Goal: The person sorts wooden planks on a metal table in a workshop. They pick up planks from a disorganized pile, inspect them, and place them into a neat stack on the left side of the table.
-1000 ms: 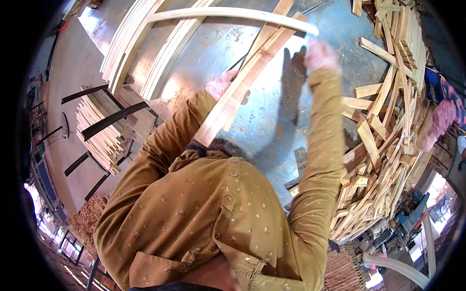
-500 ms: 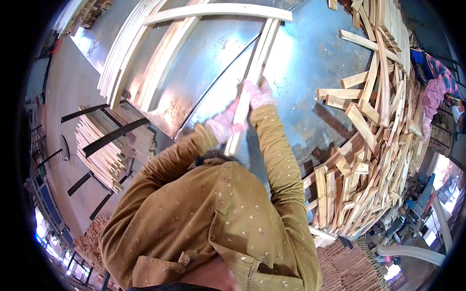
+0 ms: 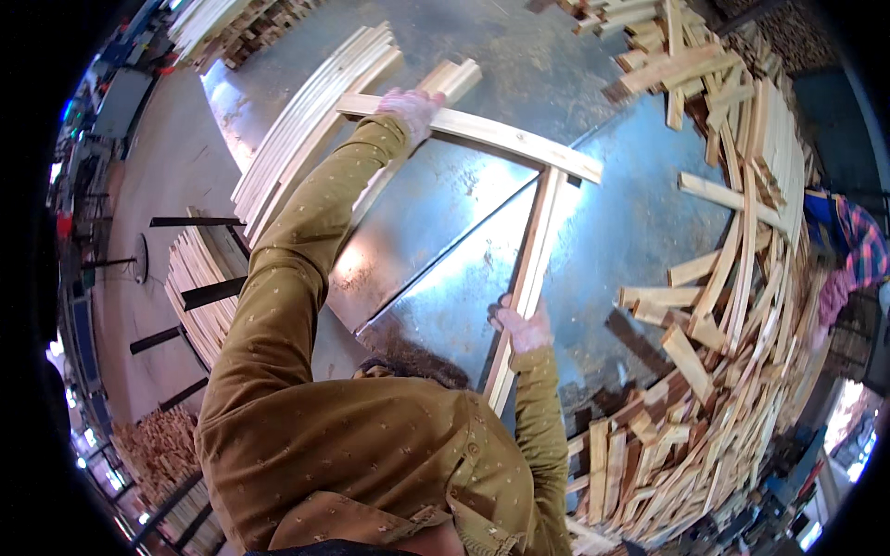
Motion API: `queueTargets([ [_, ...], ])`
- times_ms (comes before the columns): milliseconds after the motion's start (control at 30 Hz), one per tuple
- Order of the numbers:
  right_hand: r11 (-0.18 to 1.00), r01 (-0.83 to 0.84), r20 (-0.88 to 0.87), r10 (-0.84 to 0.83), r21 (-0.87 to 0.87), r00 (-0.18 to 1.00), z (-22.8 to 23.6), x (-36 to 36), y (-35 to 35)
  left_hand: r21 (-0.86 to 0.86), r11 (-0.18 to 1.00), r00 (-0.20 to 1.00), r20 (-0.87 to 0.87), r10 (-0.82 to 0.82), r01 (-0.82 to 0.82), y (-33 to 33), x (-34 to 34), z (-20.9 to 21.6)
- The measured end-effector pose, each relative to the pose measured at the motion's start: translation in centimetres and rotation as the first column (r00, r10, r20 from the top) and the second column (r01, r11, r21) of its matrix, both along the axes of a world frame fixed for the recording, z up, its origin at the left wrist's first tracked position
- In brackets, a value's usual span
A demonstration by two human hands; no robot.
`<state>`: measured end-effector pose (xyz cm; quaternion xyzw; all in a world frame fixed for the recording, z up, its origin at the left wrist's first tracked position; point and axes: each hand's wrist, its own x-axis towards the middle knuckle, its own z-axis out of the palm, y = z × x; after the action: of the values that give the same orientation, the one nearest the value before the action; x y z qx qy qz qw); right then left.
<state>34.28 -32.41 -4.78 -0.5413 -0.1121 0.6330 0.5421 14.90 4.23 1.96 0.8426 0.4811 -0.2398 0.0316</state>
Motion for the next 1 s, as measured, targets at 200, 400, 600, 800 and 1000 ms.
queueTargets([
  [200,0.982,0.100,-0.093,-0.086,0.160,0.992,0.8,-0.1,3.0,-0.157,0.987,0.869,0.485,0.098,-0.024,-6.3,1.8,-3.4],
  [400,0.969,0.241,-0.037,-0.240,0.054,0.970,-2.1,-2.3,4.2,-0.602,0.793,0.695,0.610,0.380,0.094,-22.7,5.9,-3.7],
  [600,0.984,0.147,-0.101,-0.157,-0.098,0.982,-1.4,-2.3,-1.4,-0.701,0.703,0.519,0.648,0.558,0.120,-28.1,-2.4,1.1],
  [800,0.979,0.119,-0.347,-0.055,0.165,0.936,-0.4,-5.4,0.9,-0.370,0.852,0.452,0.729,0.513,-0.371,-22.4,-15.7,2.2],
  [1000,0.945,0.147,-0.356,-0.034,0.293,0.934,6.8,-13.4,9.1,0.195,0.801,0.821,0.226,0.525,-0.566,-12.2,-25.7,1.9],
])
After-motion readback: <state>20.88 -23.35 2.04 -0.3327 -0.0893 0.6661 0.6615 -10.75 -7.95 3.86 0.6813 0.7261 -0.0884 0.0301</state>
